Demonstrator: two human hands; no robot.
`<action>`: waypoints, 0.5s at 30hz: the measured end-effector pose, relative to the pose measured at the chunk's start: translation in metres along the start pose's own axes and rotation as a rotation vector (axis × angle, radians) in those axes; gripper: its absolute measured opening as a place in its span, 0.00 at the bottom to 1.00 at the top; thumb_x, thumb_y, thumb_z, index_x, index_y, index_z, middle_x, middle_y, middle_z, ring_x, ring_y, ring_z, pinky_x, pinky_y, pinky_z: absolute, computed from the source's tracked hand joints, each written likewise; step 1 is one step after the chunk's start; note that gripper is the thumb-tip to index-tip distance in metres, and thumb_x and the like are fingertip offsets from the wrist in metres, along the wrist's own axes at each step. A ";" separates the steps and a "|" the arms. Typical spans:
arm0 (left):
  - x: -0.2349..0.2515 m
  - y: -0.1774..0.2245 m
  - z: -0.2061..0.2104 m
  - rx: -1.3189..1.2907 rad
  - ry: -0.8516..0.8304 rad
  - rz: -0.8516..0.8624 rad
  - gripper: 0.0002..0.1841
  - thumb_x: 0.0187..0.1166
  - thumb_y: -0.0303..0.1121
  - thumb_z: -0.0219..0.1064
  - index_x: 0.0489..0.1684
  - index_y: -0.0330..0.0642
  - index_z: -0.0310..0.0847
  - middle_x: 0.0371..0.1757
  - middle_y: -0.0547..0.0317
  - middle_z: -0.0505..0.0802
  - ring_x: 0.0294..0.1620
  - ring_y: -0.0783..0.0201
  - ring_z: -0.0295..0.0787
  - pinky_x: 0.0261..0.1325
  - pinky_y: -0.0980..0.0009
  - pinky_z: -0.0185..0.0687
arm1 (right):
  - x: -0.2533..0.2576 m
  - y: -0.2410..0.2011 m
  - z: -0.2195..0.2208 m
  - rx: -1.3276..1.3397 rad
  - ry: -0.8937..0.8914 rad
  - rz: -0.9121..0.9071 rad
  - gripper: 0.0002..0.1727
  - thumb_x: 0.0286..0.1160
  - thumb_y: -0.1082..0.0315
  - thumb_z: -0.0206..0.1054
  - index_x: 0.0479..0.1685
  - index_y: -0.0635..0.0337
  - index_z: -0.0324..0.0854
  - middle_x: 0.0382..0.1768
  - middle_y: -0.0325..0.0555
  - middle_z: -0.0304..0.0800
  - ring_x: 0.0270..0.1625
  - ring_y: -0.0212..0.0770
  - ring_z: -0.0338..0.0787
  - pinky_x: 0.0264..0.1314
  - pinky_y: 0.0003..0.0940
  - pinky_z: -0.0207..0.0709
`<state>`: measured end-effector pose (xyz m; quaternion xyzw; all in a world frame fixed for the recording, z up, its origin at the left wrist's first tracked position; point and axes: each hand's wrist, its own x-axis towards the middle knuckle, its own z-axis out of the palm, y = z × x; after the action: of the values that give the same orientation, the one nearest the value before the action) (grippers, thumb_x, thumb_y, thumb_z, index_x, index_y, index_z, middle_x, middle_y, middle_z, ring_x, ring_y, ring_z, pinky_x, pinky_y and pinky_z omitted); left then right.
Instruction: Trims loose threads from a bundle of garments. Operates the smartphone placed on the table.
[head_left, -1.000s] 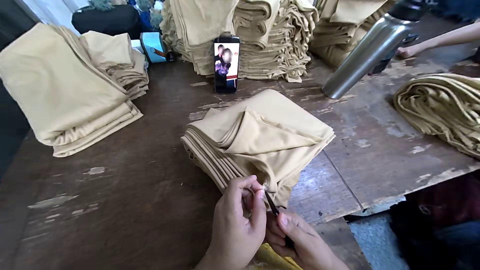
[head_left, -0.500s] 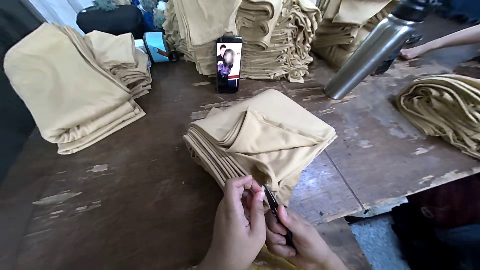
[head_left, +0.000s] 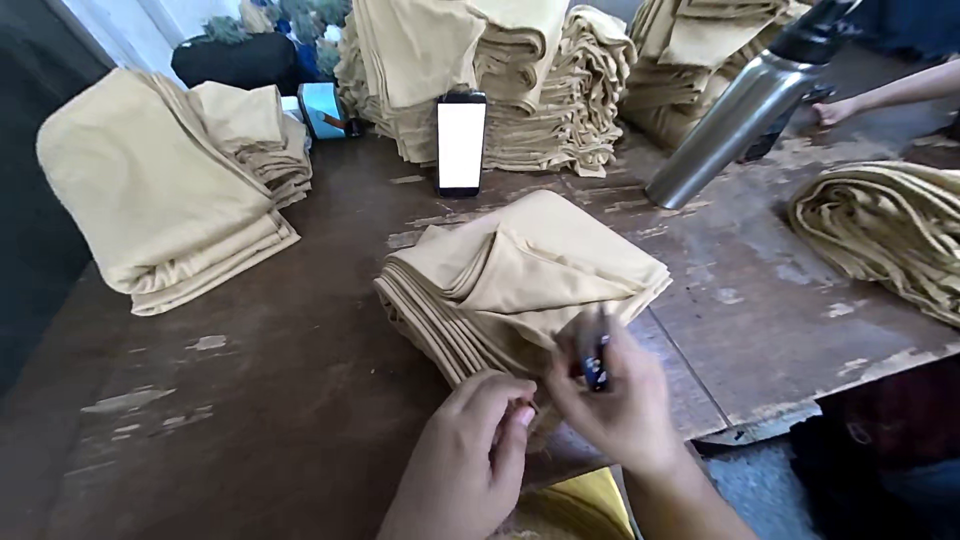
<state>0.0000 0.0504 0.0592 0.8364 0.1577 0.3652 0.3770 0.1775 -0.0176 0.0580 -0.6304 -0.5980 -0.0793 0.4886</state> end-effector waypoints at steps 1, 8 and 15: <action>-0.001 0.000 0.004 0.057 0.017 -0.019 0.10 0.84 0.30 0.60 0.51 0.35 0.86 0.49 0.54 0.93 0.53 0.73 0.89 0.62 0.81 0.83 | 0.007 0.000 -0.004 -0.031 0.074 -0.038 0.07 0.68 0.70 0.66 0.37 0.66 0.75 0.25 0.44 0.78 0.28 0.27 0.77 0.30 0.17 0.71; -0.005 -0.001 0.009 0.170 0.060 -0.087 0.11 0.83 0.29 0.60 0.55 0.36 0.85 0.44 0.57 0.93 0.45 0.75 0.89 0.51 0.83 0.85 | 0.011 0.004 -0.038 0.282 -0.110 -0.136 0.13 0.75 0.65 0.73 0.45 0.53 0.71 0.59 0.42 0.87 0.63 0.36 0.90 0.62 0.33 0.88; -0.006 -0.005 0.009 0.142 0.044 -0.105 0.15 0.80 0.27 0.58 0.61 0.32 0.77 0.44 0.58 0.92 0.43 0.75 0.88 0.48 0.81 0.86 | -0.043 0.022 -0.008 0.300 -0.242 -0.048 0.08 0.71 0.71 0.71 0.38 0.58 0.74 0.38 0.43 0.90 0.48 0.34 0.87 0.58 0.26 0.78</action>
<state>0.0023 0.0456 0.0484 0.8433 0.2351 0.3512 0.3320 0.1878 -0.0480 0.0218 -0.5409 -0.6724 0.0754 0.4997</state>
